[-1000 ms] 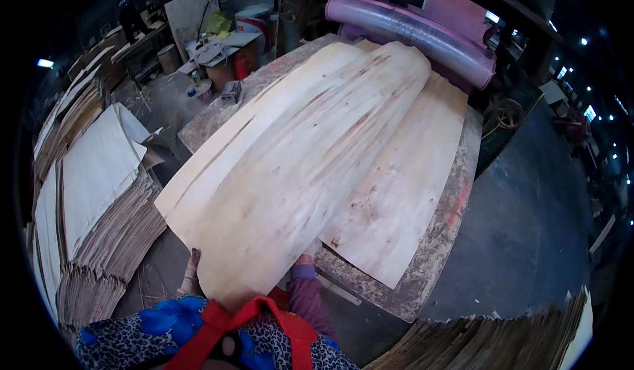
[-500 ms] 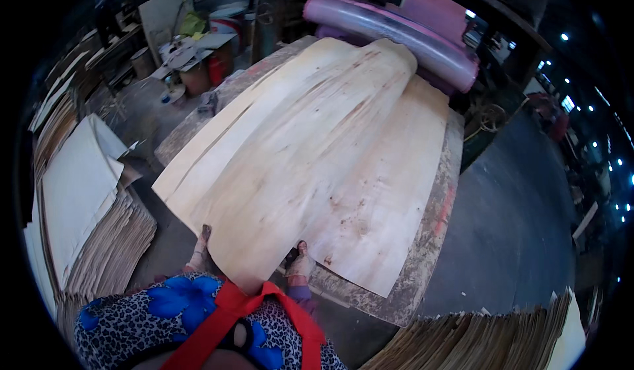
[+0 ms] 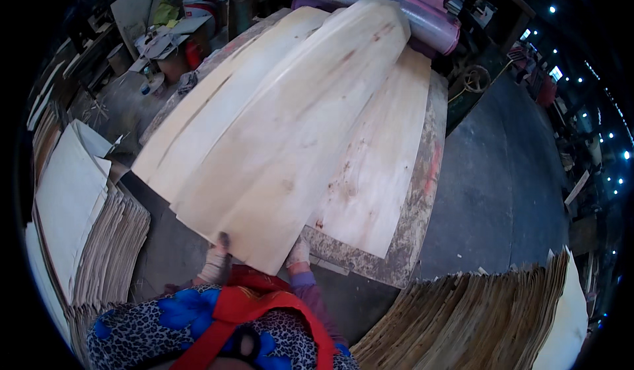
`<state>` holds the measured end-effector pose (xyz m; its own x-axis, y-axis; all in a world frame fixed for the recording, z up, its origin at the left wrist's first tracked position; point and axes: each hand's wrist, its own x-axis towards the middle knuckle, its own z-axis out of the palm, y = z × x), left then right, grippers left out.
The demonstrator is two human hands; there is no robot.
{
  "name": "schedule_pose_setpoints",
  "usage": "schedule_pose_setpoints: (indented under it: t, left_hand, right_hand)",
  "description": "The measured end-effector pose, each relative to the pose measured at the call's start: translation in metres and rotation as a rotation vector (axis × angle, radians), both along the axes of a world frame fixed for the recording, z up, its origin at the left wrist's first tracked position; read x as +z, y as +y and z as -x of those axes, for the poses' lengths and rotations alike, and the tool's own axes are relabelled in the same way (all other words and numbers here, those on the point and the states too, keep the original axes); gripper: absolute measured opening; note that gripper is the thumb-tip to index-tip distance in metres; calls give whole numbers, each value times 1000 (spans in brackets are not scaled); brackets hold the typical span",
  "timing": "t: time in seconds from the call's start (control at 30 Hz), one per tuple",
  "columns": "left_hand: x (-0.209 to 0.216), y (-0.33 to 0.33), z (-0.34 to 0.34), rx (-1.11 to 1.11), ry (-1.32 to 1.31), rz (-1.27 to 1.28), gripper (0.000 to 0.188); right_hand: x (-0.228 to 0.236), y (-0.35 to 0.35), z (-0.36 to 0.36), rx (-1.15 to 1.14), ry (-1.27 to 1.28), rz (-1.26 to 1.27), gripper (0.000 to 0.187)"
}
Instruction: The person handles and aligns thin sheets of wood veneer on a workspace, cleans the surface using a broom and a scrap piece, and organizes the sheets into stacks.
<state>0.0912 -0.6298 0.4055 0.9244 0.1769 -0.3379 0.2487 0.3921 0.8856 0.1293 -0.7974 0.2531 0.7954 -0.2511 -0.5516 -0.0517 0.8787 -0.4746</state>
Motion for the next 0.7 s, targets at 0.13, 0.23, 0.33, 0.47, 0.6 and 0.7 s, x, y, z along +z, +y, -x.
schedule_pose_setpoints:
  t: [0.13, 0.23, 0.33, 0.47, 0.6, 0.7]
  left_hand:
    - [7, -38, 30, -235, -242, -483, 66]
    - [2, -73, 43, -345, -530, -867, 74]
    - [-9, -91, 40, -302, -799, -1111, 103]
    - [8, -104, 22, 77, -611, -973, 97]
    - [19, -82, -33, 214, -161, -275, 60]
    - [-4, -64, -48, 142, 68, 109, 52]
  right_hand:
    - [38, -20, 78, 285, 69, 34, 44]
    - [22, -70, 148, 340, 103, -151, 50]
    - [1, -109, 197, 65, 122, -140, 49]
    - [-42, -132, 256, 91, -389, -482, 52]
    - [1, -129, 264, 41, 115, 108, 57]
    - [51, -134, 251, 18, 82, 98, 54]
